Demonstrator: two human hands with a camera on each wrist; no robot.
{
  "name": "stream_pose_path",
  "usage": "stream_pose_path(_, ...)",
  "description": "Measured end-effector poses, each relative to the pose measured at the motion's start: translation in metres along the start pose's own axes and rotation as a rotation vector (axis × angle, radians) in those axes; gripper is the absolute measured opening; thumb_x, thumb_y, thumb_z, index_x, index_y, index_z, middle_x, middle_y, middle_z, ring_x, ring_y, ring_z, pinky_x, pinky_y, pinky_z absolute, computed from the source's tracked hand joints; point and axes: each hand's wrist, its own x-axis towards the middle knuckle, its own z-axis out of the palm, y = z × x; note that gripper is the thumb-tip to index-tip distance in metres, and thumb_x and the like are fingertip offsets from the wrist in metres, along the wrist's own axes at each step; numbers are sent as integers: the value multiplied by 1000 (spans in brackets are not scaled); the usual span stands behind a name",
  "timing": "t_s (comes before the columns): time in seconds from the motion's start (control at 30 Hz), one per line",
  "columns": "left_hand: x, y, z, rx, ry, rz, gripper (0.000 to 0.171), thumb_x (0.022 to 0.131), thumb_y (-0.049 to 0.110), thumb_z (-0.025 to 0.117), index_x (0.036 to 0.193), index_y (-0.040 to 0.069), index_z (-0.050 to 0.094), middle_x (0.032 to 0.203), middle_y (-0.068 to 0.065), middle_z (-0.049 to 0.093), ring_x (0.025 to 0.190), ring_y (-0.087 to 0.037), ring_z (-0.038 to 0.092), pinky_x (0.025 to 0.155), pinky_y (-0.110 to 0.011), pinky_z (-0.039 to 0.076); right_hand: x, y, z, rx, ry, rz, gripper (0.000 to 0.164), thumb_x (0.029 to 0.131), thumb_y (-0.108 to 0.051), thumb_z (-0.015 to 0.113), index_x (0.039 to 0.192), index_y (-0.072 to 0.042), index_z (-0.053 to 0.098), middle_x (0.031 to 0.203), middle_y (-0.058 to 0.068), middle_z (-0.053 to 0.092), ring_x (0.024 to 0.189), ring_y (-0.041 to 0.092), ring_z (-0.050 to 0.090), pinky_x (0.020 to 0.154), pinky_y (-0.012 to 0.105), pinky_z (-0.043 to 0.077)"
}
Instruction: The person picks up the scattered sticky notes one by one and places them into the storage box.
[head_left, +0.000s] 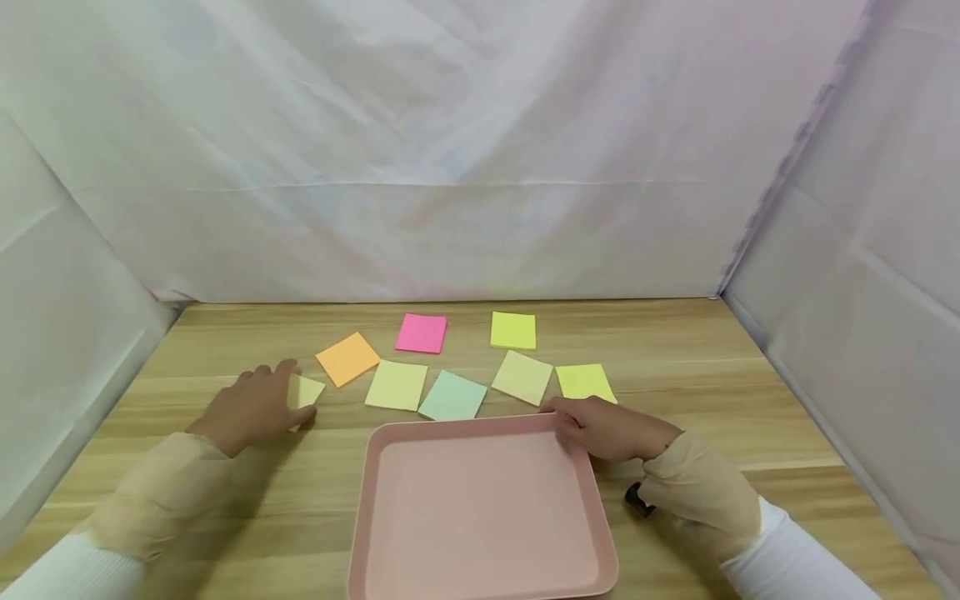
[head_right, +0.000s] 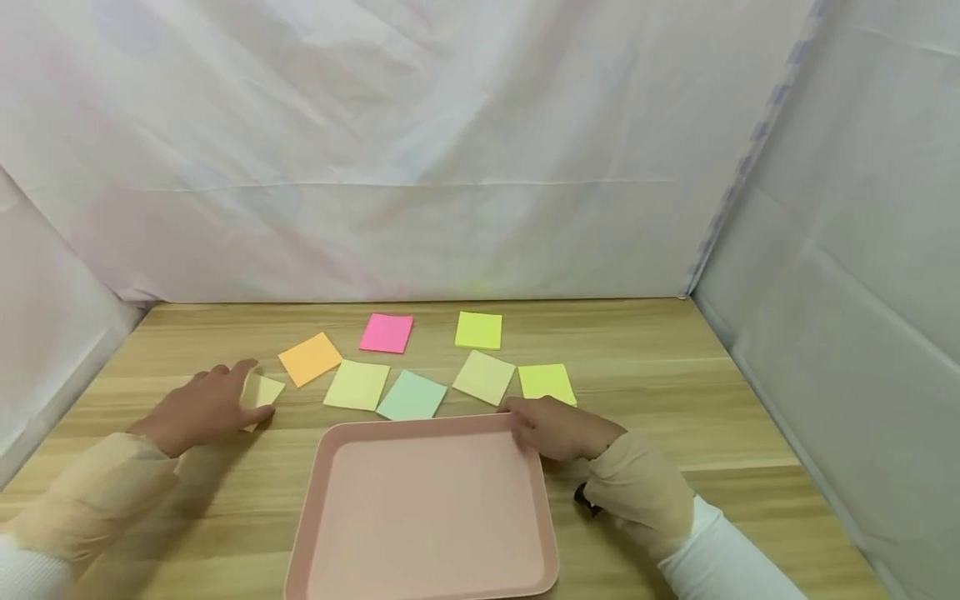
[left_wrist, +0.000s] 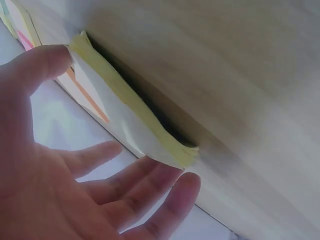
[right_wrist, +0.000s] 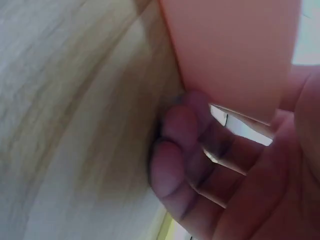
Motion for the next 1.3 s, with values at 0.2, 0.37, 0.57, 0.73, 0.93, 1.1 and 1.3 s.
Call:
stream_pose_path(0.2, 4, 6, 2, -17, -2, -5, 81, 71, 42, 67, 131, -3, 36, 100, -33, 52, 88, -46, 49, 56, -56, 47, 1, 0, 1, 0, 17, -31, 16, 99, -10, 39, 100, -15, 54, 82, -4, 63, 67, 7, 55, 63, 30, 49)
stream_pose_path(0.37, 4, 10, 5, -9, 12, 9, 82, 72, 45, 68, 131, -3, 37, 103, -35, 51, 92, -48, 48, 59, -59, 48, 2, 1, 3, -39, 44, -43, 15, 98, -6, 39, 94, -12, 51, 74, -3, 60, 62, 6, 53, 60, 28, 48)
stream_pose_path(0.57, 0, 19, 1, -21, 38, 22, 79, 72, 46, 68, 128, -1, 39, 99, -31, 51, 90, -44, 48, 58, -57, 47, 3, 0, 5, -59, 57, -35, 12, 97, -3, 40, 91, -9, 49, 68, 0, 55, 60, 8, 50, 58, 28, 47)
stream_pose_path(0.73, -4, 32, -13, -33, 87, 63, 73, 78, 43, 63, 133, 1, 38, 105, -29, 52, 95, -43, 47, 60, -57, 47, 4, 0, 2, -77, 70, -28, 11, 96, -3, 40, 92, -9, 49, 66, -1, 54, 59, 8, 49, 58, 29, 47)
stream_pose_path(0.93, -10, 65, -26, -29, 141, 190, 71, 80, 40, 60, 137, 5, 38, 113, -25, 53, 100, -39, 49, 71, -56, 48, 7, 1, -2, -100, 86, -23, 10, 96, -3, 41, 90, -8, 48, 63, -1, 48, 57, 8, 47, 57, 28, 46)
stream_pose_path(1.1, -19, 100, -30, -22, 179, 381, 65, 79, 40, 62, 135, 10, 46, 112, -17, 55, 101, -30, 50, 77, -51, 48, 9, 1, -2, -78, 77, -3, 11, 97, -3, 39, 91, -7, 48, 66, 0, 50, 62, 10, 50, 59, 29, 46)
stream_pose_path(1.3, -29, 130, -24, 14, 118, 544, 65, 73, 37, 63, 134, 20, 48, 115, -4, 54, 102, -19, 47, 83, -44, 43, 9, 1, 1, -71, 73, 9, 11, 98, -5, 39, 93, -7, 49, 64, 0, 48, 57, 9, 48, 56, 29, 46)
